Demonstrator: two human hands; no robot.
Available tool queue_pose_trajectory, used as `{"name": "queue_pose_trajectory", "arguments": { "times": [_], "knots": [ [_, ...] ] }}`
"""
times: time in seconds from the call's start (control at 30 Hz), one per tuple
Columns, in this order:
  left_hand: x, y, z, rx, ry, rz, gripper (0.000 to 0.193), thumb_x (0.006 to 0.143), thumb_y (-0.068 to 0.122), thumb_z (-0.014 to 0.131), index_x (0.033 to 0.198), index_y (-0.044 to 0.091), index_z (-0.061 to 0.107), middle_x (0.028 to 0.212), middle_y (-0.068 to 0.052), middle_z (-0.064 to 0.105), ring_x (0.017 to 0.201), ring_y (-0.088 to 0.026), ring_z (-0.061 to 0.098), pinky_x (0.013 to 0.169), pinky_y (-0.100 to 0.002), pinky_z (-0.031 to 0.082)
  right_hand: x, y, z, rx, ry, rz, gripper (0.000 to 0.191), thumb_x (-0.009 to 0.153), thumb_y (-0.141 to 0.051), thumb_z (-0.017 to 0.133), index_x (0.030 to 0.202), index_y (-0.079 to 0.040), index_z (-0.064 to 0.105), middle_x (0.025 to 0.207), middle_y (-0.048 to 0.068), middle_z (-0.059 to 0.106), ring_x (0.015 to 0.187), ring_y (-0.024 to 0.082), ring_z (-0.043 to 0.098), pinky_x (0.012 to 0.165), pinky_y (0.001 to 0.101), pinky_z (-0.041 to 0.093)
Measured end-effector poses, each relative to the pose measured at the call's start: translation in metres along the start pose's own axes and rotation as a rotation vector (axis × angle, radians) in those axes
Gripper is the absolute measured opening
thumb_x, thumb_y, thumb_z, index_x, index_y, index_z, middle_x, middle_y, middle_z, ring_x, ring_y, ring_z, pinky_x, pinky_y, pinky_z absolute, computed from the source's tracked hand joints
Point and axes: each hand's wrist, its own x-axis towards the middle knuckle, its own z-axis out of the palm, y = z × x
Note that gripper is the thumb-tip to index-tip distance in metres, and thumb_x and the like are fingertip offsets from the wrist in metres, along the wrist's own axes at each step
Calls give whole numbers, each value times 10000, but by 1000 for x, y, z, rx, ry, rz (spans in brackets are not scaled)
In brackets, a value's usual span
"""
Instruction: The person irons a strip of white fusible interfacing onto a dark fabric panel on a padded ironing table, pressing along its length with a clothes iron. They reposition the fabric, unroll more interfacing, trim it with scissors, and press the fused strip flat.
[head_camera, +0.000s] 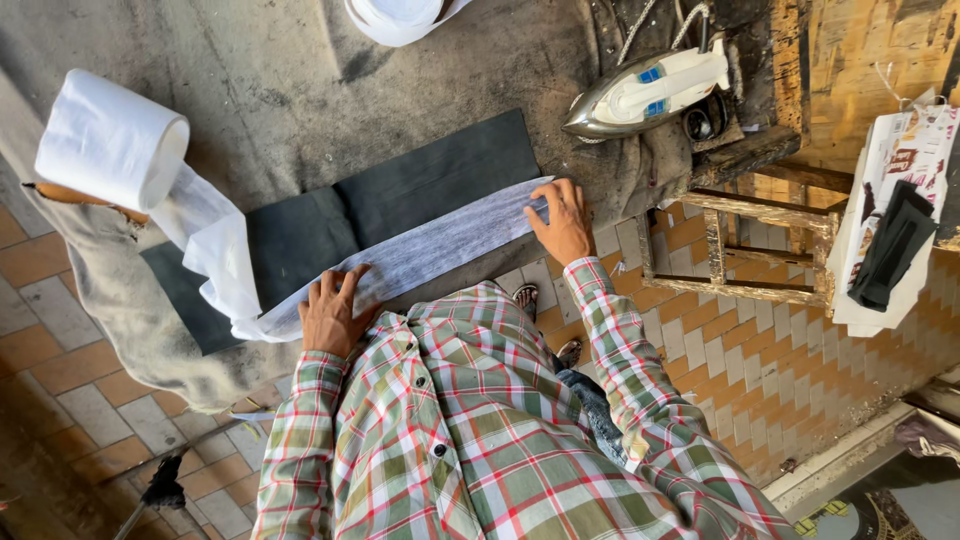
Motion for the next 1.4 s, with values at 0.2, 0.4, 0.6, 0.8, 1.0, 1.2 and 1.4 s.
{"name": "queue_pose_trajectory", "arguments": {
  "times": [0.2,0.4,0.6,0.8,1.0,1.2,1.4],
  "knots": [
    [1,6,-4,-7,-15,-18,582,908,436,726,1449,350,528,1264,-65,558,1140,-304,553,877,-537,444,43,32,-66,-185,249,33,463,861,-50,810,1257,-127,583,1322,144,531,1274,362,497,1065,511,463],
    [4,1,0,14,-27,-32,560,915,415,711,1443,349,536,1223,-57,559,1114,-298,561,871,-538,440,123,81,-150,-429,45,61,811,556,-351,1025,1207,-78,626,1314,215,517,1258,402,426,1072,606,308],
    [6,3,1,20,28,-29,533,917,394,718,1421,343,551,1214,-54,559,1110,-300,561,856,-537,443,148,71,-176,-565,-394,-108,538,679,-425,941,1071,-91,786,1226,95,701,1108,303,584,1041,468,418],
    [5,1,1,3,47,-34,525,893,374,731,1391,371,566,1177,-32,560,1073,-289,554,846,-550,439,111,21,-168,-393,-661,-26,435,858,-380,768,1127,-40,731,1121,73,671,848,288,693,706,416,576],
    [4,-6,7,-6,65,-1,529,887,352,727,1391,348,565,1176,-46,551,1066,-288,554,839,-552,436,52,-9,-113,-47,-568,-364,428,844,-301,759,1137,3,689,1061,131,644,952,323,675,822,429,538],
    [1,-11,8,-9,123,12,455,945,396,686,1380,327,571,1178,-44,566,1056,-279,569,821,-537,440,35,-44,-70,-195,-563,-273,421,773,-312,806,1082,-41,718,1084,132,680,999,368,662,837,470,530],
    [-6,-28,1,86,265,34,365,961,346,663,1301,218,640,1095,-75,584,996,-291,584,841,-443,477,47,-65,-68,-336,-730,-220,528,746,-481,861,1022,-45,750,1041,163,713,1036,369,683,899,468,542]
  ]
}}
